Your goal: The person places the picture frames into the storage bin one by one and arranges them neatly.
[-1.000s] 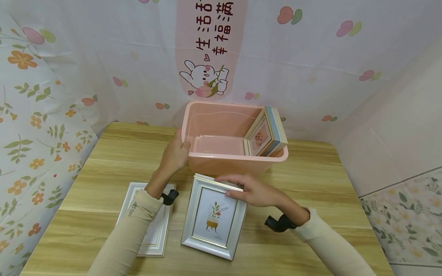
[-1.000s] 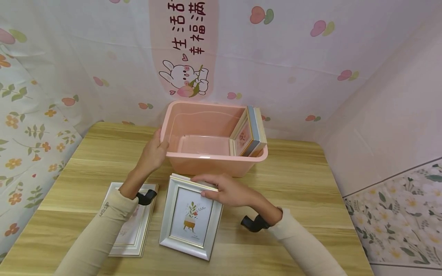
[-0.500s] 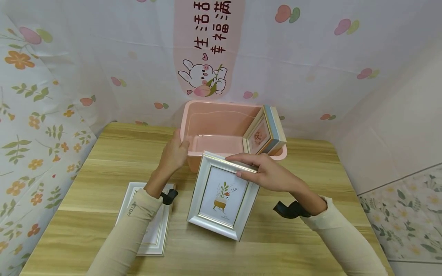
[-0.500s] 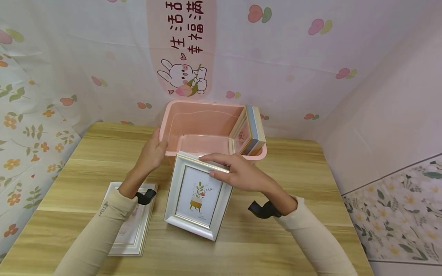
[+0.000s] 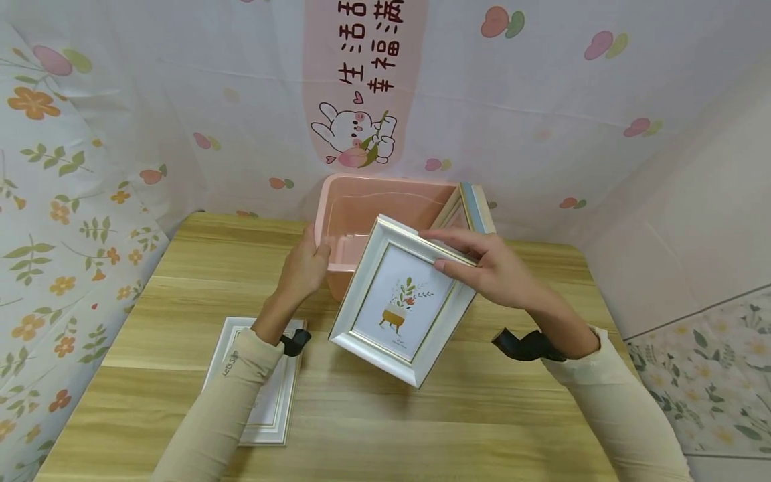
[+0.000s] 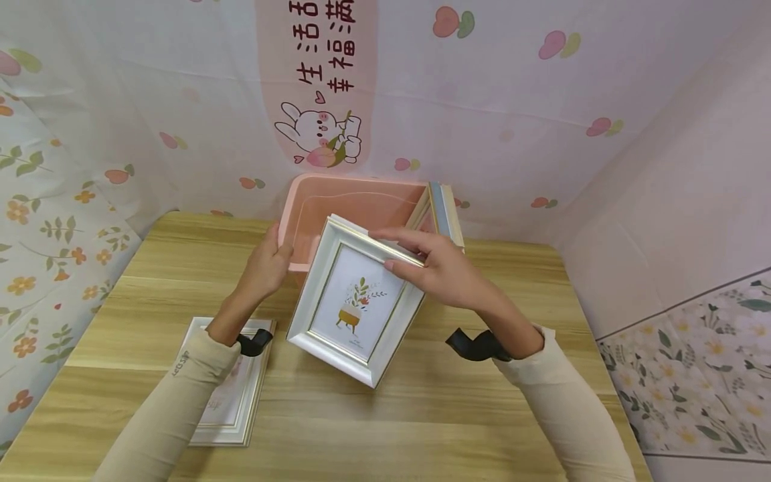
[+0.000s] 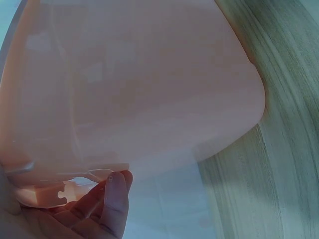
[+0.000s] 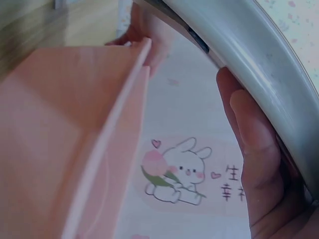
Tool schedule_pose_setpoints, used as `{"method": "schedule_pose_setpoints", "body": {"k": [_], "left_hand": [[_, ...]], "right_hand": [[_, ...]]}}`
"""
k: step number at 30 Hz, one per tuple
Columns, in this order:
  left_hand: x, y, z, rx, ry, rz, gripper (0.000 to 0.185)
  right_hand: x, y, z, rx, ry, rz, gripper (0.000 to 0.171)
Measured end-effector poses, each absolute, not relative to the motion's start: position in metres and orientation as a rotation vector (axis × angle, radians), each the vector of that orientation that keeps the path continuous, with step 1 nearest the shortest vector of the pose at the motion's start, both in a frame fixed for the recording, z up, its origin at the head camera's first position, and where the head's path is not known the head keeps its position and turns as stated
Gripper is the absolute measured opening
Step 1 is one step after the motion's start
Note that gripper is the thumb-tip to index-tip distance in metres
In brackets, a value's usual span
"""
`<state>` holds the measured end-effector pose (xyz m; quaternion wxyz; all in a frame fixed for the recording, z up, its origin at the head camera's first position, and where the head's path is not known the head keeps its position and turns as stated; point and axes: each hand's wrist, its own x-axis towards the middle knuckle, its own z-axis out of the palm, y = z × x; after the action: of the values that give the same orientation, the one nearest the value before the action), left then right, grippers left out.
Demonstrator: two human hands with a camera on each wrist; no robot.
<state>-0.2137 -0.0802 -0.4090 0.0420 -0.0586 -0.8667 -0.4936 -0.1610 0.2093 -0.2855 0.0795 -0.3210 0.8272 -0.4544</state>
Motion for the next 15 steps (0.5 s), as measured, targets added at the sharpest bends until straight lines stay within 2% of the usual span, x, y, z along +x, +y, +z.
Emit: {"method": "schedule_pose_setpoints", "body": {"k": [15], "left_hand": [[-0.213, -0.080, -0.408, -0.194, -2.636, -1.480, 0.045]], "right_hand": [[-0.173, 0.224, -0.248, -0.882, 2.590, -1.687, 0.045]]}}
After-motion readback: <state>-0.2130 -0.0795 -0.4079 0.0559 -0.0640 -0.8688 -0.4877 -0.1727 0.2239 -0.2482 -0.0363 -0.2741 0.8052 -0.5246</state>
